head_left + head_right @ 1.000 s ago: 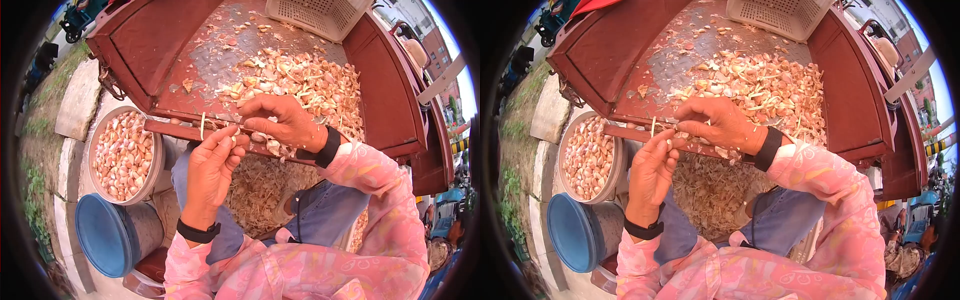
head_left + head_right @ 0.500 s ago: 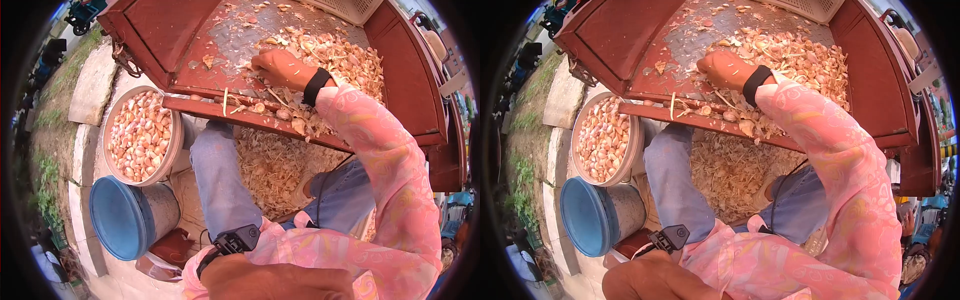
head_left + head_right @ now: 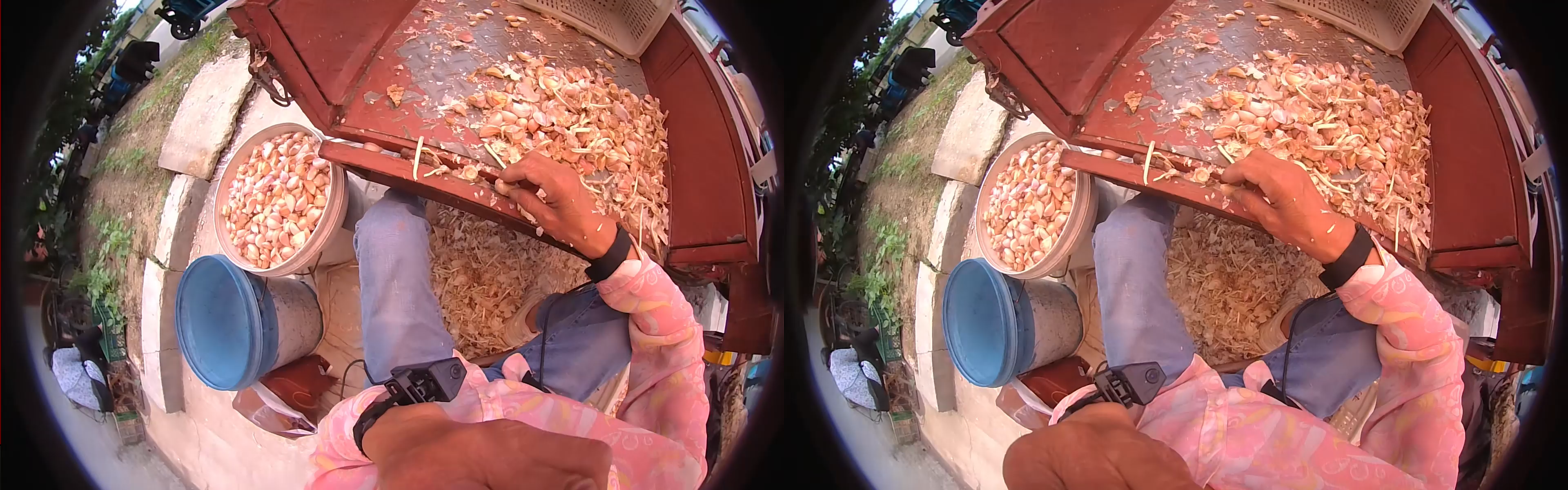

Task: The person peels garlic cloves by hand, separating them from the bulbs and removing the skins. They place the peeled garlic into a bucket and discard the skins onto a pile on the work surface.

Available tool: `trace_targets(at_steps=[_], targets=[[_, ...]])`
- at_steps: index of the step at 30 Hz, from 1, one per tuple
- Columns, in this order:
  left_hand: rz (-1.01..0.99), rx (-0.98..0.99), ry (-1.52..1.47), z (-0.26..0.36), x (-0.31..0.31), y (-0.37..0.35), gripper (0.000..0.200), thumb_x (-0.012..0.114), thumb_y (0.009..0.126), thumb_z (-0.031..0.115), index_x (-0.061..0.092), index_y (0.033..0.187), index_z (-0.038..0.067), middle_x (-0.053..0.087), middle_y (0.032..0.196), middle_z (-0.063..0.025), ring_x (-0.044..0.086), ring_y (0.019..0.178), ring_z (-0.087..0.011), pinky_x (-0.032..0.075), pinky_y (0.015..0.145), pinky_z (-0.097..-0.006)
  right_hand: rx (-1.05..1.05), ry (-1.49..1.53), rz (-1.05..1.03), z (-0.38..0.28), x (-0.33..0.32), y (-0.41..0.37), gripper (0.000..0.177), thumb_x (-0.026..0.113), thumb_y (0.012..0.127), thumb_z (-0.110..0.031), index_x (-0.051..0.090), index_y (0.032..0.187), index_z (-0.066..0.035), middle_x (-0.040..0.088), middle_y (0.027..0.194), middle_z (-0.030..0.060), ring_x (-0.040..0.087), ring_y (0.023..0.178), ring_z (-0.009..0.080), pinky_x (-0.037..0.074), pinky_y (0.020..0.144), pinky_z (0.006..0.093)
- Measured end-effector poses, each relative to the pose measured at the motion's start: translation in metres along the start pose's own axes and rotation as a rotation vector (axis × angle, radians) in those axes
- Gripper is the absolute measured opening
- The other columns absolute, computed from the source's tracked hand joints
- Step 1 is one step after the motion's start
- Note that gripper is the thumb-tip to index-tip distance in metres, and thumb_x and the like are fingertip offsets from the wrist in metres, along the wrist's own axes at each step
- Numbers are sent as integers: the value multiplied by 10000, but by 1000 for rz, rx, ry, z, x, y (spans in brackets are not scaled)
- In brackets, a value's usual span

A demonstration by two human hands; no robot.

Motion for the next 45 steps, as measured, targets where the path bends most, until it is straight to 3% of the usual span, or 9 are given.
trace_targets(at_steps=[10,14,18,23,26,32,35,41,45], targets=[[-144,66,154,13,-21,33,141,553,820,-46,595,898,-157,585,872,-259,592,728,-282,488,603,-299,61,73,-24,16,6,0,210,599,725,19,568,926,-34,541,797,96,554,710,227,445,630,305],[-233,-134,829,42,-82,36,235,463,899,76,558,1046,-82,588,922,-172,549,709,-145,439,610,-238,91,117,-39,14,12,4,204,606,732,20,572,923,-41,545,792,86,562,699,210,451,610,292],[476,-245,1563,117,-237,35,267,472,907,120,562,1114,-22,605,978,-61,511,785,-64,413,695,-197,67,81,-44,13,11,9,200,605,737,18,572,925,-40,548,798,82,570,705,208,455,616,292],[465,-467,2263,185,-357,9,326,496,829,135,567,1079,-61,589,1047,-217,559,998,-294,410,878,-348,9,88,11,15,8,8,224,598,735,7,565,953,-35,550,810,102,570,713,251,461,627,316],[395,-381,1854,124,-294,21,309,511,882,162,555,1104,-48,607,972,-125,570,885,-178,439,789,-282,-10,94,51,15,7,6,274,606,735,14,554,1000,-35,568,837,99,578,716,233,469,625,308],[218,-765,1215,-54,-210,-13,328,505,911,231,513,1127,-16,612,885,-72,567,688,-88,429,575,-196,-92,173,39,-7,10,4,318,635,739,13,545,1040,-36,594,877,93,608,727,206,491,628,287],[313,-619,1190,-68,-211,-19,246,488,919,190,521,1051,-16,601,794,-50,550,633,-72,418,534,-181,-108,199,91,-12,1,-3,276,628,756,17,545,1015,-29,604,881,81,617,751,168,499,649,265],[393,-449,1187,-72,-202,-15,168,461,930,165,525,924,9,571,718,-20,511,581,-48,404,512,-162,341,1134,128,19,6,-10,204,583,783,51,496,967,36,611,807,93,605,706,121,499,609,233],[475,-493,959,-79,-213,-18,172,454,933,173,530,929,19,576,727,-20,514,581,-54,407,513,-166,393,1154,115,15,8,-9,179,550,810,45,475,970,67,604,813,104,599,720,115,499,609,233]])
Point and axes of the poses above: each hand's wrist, its own y-axis towards the middle knuckle, its own x-axis out of the palm, z = x × y, the point moved 8 cm from there along y, towards the middle knuckle
